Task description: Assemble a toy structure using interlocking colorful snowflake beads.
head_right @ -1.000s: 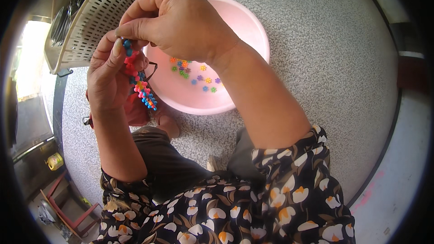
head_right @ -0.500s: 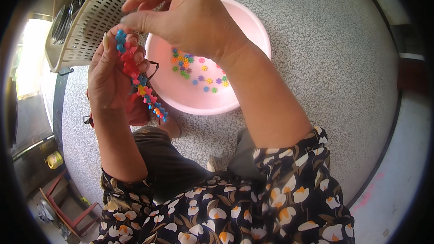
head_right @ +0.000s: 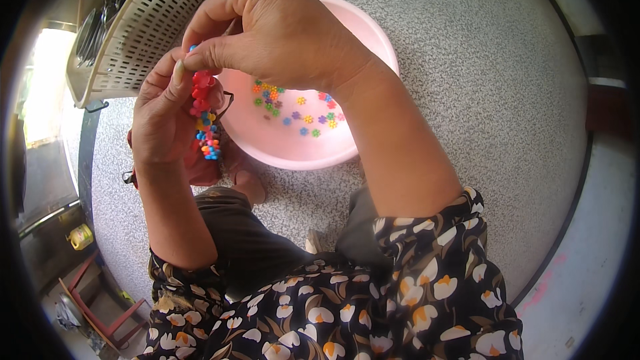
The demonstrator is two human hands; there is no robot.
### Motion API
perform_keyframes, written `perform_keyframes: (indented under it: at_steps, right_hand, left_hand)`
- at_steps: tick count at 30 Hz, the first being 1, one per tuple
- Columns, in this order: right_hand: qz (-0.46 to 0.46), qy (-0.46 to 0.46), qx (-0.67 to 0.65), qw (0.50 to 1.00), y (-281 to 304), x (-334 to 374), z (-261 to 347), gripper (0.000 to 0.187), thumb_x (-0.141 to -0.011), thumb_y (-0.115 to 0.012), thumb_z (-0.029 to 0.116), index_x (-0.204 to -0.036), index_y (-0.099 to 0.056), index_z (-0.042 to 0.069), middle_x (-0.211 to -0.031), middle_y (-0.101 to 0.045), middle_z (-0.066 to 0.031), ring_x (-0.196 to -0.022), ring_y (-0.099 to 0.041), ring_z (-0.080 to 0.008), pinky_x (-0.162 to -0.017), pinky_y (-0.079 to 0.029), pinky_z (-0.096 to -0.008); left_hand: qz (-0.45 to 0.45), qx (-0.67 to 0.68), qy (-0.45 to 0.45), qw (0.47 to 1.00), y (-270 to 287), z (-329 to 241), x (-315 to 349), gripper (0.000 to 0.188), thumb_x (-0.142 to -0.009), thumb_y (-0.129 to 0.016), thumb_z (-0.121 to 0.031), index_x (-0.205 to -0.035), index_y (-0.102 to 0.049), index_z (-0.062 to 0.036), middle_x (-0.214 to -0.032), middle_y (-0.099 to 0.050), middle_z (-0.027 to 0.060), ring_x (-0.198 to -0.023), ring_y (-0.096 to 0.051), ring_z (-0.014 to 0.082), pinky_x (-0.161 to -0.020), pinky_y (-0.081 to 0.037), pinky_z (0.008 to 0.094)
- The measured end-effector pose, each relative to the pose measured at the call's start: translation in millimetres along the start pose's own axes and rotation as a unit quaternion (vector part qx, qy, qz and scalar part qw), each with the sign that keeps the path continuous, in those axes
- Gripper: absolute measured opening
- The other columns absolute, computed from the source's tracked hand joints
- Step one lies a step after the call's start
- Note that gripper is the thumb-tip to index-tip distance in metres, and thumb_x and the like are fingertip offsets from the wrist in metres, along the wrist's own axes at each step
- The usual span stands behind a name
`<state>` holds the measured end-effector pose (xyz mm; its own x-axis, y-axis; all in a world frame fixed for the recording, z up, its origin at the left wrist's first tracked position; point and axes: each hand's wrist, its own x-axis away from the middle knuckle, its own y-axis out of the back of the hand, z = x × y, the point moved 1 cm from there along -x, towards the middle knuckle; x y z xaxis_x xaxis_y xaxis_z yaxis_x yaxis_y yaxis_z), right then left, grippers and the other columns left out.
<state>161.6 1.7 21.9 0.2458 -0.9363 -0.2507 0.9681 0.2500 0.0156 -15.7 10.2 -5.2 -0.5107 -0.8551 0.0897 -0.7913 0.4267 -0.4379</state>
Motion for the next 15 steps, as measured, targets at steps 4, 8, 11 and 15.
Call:
perform_keyframes:
  at_steps: [4,8,11,15]
  right_hand:
    - [-0.009,-0.005,-0.010,1.000,-3.7,-1.3,-6.5,0.012,-0.073,-0.068,0.006,-0.082,-0.067,-0.003,-0.072,-0.066,-0.0075,-0.065,-0.062,-0.0109,-0.063,-0.050,-0.0214]
    - [-0.026,-0.022,-0.066,0.997,-7.6,-2.6,-6.9,0.013,-0.073,-0.068,0.006,-0.082,-0.067,-0.002,-0.070,-0.066,-0.0077,-0.064,-0.062,-0.0111,-0.062,-0.050,-0.0213]
    - [-0.038,-0.037,-0.067,0.996,-10.7,-1.8,-4.7,0.013,-0.074,-0.069,0.007,-0.082,-0.067,-0.002,-0.069,-0.065,-0.0076,-0.061,-0.061,-0.0106,-0.060,-0.049,-0.0212]
    - [-0.064,-0.084,-0.162,0.981,-13.9,-2.4,-5.9,0.014,-0.075,-0.070,0.009,-0.082,-0.066,-0.001,-0.068,-0.064,-0.0067,-0.059,-0.058,-0.0088,-0.056,-0.048,-0.0213]
  left_hand:
    - [0.029,-0.014,-0.002,0.999,6.6,1.6,-1.8,0.026,-0.085,-0.058,-0.018,-0.101,-0.054,0.0018,-0.082,-0.058,0.0094,-0.065,-0.055,0.0173,-0.062,-0.044,0.0278]
    - [-0.009,0.022,-0.018,1.000,0.9,-0.3,-1.2,0.019,-0.083,-0.062,-0.013,-0.095,-0.058,0.0005,-0.078,-0.062,0.0066,-0.063,-0.056,0.0117,-0.058,-0.044,0.0216]
    - [0.006,0.030,-0.019,0.999,4.7,-0.6,-1.2,0.019,-0.083,-0.061,-0.014,-0.095,-0.059,0.0006,-0.079,-0.062,0.0079,-0.063,-0.056,0.0125,-0.059,-0.044,0.0221]
    - [0.017,0.048,-0.031,0.998,6.7,-1.6,-0.9,0.020,-0.084,-0.060,-0.015,-0.096,-0.058,0.0010,-0.080,-0.062,0.0087,-0.064,-0.057,0.0137,-0.059,-0.045,0.0242]
